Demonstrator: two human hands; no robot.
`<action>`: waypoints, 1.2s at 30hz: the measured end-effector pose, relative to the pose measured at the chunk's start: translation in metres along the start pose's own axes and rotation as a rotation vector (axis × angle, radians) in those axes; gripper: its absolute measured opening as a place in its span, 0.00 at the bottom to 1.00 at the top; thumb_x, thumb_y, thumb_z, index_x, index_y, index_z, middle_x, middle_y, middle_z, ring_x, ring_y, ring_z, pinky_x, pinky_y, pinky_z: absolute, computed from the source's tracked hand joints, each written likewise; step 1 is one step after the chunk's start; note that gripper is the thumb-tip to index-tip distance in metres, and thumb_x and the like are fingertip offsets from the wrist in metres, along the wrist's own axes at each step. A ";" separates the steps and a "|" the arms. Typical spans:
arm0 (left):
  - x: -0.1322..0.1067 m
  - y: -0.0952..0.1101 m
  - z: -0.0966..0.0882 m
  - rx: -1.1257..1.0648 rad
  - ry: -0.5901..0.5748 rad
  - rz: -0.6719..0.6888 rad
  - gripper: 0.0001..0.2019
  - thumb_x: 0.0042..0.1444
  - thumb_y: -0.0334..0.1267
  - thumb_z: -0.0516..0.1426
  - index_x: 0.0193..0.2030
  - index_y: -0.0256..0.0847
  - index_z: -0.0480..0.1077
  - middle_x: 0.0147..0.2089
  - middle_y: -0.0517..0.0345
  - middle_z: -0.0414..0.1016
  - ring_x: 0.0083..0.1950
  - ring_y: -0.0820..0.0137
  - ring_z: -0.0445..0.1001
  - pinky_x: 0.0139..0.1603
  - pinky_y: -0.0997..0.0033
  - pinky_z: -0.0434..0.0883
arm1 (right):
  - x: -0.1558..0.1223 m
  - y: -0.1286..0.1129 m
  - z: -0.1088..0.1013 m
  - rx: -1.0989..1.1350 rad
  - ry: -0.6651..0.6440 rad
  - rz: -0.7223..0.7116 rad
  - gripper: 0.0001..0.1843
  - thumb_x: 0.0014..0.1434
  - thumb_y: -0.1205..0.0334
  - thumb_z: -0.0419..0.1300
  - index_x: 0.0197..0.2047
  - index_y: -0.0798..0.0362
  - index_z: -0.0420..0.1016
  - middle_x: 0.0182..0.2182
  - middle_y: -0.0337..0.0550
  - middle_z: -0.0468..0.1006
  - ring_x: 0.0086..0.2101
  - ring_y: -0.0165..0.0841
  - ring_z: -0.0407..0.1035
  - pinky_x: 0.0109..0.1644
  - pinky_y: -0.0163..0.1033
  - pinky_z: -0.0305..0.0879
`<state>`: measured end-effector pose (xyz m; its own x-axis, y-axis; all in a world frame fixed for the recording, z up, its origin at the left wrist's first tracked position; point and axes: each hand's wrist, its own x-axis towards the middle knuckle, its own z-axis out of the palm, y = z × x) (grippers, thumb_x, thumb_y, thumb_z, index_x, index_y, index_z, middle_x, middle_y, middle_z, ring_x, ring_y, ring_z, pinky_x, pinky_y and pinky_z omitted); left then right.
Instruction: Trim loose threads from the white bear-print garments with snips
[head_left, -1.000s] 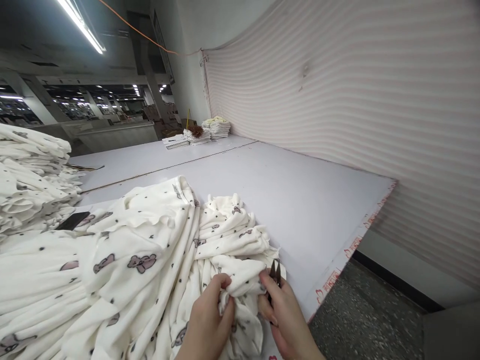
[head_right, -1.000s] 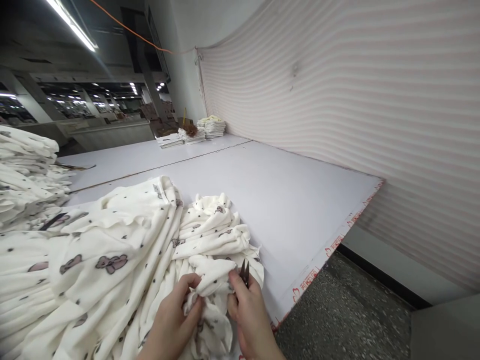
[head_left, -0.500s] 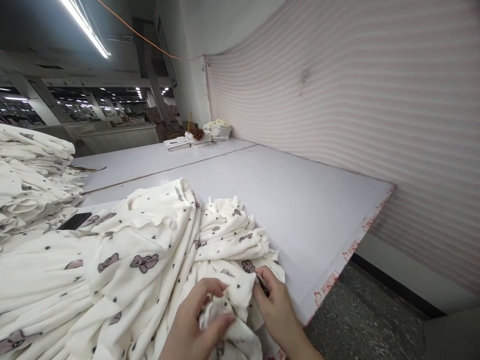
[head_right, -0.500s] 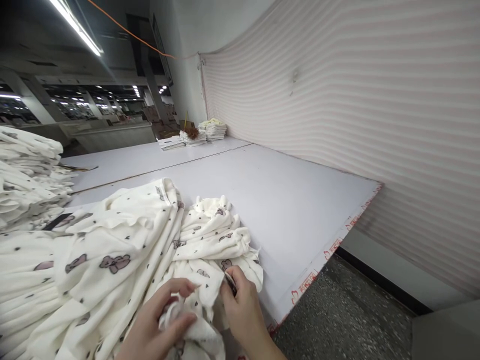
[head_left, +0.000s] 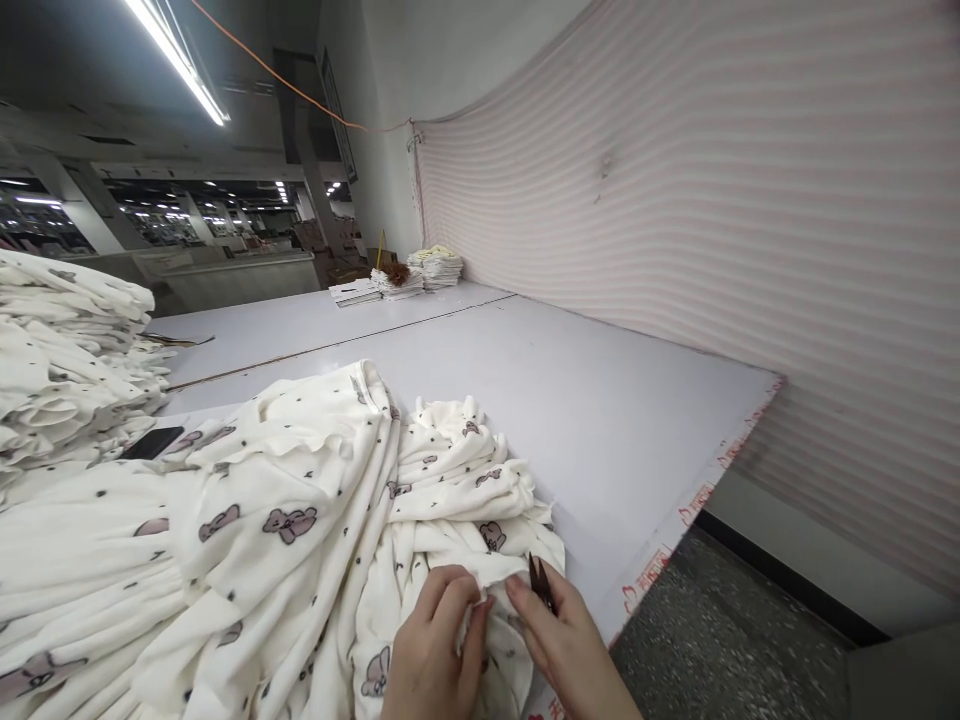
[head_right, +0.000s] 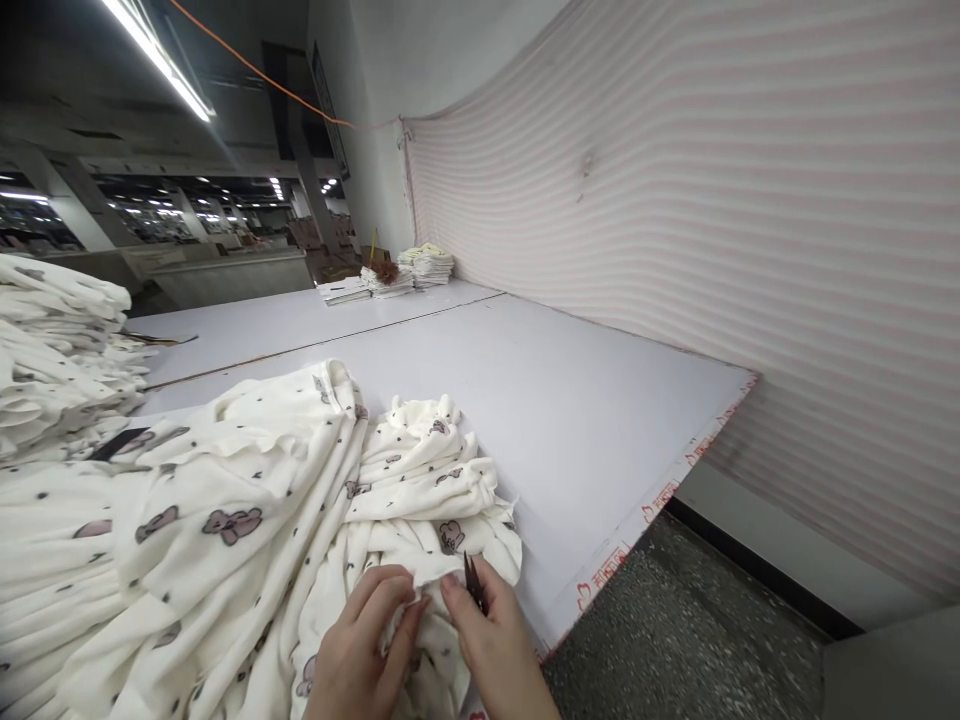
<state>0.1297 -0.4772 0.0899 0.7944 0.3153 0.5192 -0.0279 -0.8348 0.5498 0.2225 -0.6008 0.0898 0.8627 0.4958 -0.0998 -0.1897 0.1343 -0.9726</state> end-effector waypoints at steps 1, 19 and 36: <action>0.000 0.000 -0.001 -0.020 -0.006 -0.005 0.07 0.63 0.30 0.48 0.38 0.45 0.64 0.38 0.55 0.70 0.38 0.69 0.74 0.37 0.75 0.71 | 0.000 -0.003 -0.004 -0.135 -0.016 -0.075 0.12 0.57 0.53 0.60 0.29 0.53 0.72 0.24 0.36 0.70 0.26 0.30 0.66 0.29 0.31 0.64; -0.009 0.002 -0.002 0.005 -0.057 0.088 0.10 0.61 0.27 0.48 0.29 0.43 0.61 0.31 0.59 0.65 0.30 0.73 0.68 0.32 0.78 0.67 | -0.028 -0.021 -0.017 -0.821 -0.144 -0.239 0.10 0.58 0.58 0.59 0.28 0.48 0.79 0.23 0.38 0.75 0.26 0.34 0.70 0.27 0.33 0.56; 0.022 0.005 -0.017 -0.532 -0.397 -0.519 0.14 0.58 0.49 0.54 0.37 0.41 0.71 0.32 0.58 0.75 0.30 0.67 0.74 0.29 0.73 0.71 | -0.023 0.032 0.004 -0.240 0.041 -0.318 0.11 0.59 0.55 0.59 0.43 0.51 0.74 0.37 0.46 0.80 0.33 0.36 0.75 0.38 0.35 0.71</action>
<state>0.1362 -0.4670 0.1152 0.9369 0.3355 -0.0988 0.1968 -0.2722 0.9419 0.1947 -0.6042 0.0614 0.8795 0.4266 0.2109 0.2008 0.0693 -0.9772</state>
